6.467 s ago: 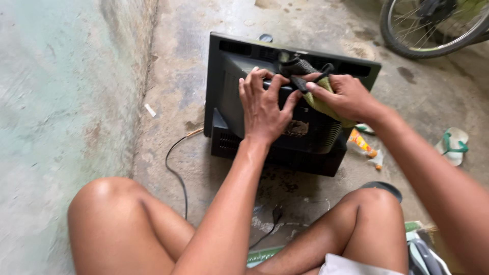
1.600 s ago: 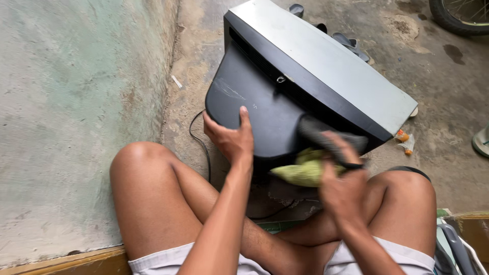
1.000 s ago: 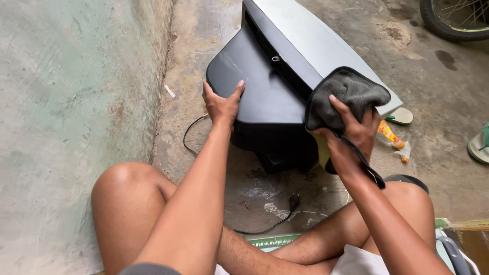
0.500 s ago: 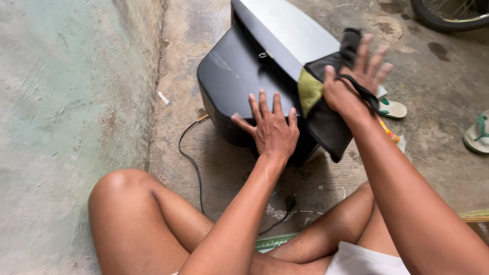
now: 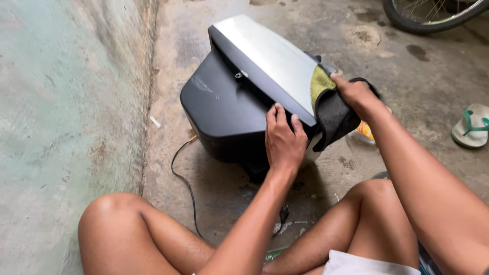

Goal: The person cleans the exterior casing and power cord of a computer monitor by hand using a cloth.

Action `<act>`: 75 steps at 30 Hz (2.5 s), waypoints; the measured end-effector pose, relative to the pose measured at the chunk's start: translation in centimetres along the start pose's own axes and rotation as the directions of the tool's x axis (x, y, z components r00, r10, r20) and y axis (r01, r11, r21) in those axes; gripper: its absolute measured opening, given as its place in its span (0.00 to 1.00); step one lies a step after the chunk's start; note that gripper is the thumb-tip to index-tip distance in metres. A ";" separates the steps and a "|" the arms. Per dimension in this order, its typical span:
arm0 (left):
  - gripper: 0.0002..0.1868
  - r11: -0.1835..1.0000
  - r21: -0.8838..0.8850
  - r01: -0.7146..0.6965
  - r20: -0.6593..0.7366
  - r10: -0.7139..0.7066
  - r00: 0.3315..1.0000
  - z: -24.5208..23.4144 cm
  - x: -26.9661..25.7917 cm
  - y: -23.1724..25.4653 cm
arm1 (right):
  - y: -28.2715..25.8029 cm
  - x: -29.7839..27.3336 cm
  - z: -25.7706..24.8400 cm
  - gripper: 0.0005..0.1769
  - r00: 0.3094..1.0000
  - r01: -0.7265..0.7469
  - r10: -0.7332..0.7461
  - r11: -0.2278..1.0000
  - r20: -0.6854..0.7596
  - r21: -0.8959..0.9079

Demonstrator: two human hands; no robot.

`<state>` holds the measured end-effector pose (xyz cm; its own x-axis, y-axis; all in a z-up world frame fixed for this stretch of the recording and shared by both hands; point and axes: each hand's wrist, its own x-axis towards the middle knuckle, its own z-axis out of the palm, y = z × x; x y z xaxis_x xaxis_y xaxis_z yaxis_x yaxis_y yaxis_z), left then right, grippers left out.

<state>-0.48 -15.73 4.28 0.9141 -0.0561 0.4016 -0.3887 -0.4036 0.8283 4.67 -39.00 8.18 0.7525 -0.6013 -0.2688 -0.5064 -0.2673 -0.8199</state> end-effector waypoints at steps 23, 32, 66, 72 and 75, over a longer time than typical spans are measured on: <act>0.28 0.909 -0.251 0.332 -0.126 -0.371 0.920 -12.4 2.6 -2.6 | -1.2 -14.5 10.9 0.38 0.885 0.305 -0.435 0.809 -0.164 -0.503; 0.36 0.901 0.132 0.414 -0.084 -0.405 0.910 -12.7 3.4 -1.9 | -2.8 -17.4 13.7 0.28 0.592 0.680 -0.712 0.693 -0.378 -0.239; 0.25 1.000 0.001 -0.004 -0.114 0.004 0.993 -12.2 5.0 -8.5 | -8.9 -7.7 16.9 0.42 0.750 0.592 -0.606 0.436 0.265 -0.678; 0.22 0.990 -0.095 0.108 -0.154 -0.122 0.980 -13.5 6.8 -8.5 | -6.2 -12.8 15.8 0.35 0.580 0.780 -0.633 0.252 0.513 -0.572; 0.22 0.954 -0.053 0.294 -0.038 -0.296 0.954 -14.9 8.1 -7.9 | -8.1 -10.6 16.2 0.38 0.627 0.739 -0.649 0.320 0.430 -0.594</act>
<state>8.29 0.61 6.88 0.9830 0.1010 0.1530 -0.1083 -0.3532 0.9292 7.61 -18.26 9.49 0.9819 0.1207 0.1462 0.1439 -0.9765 -0.1603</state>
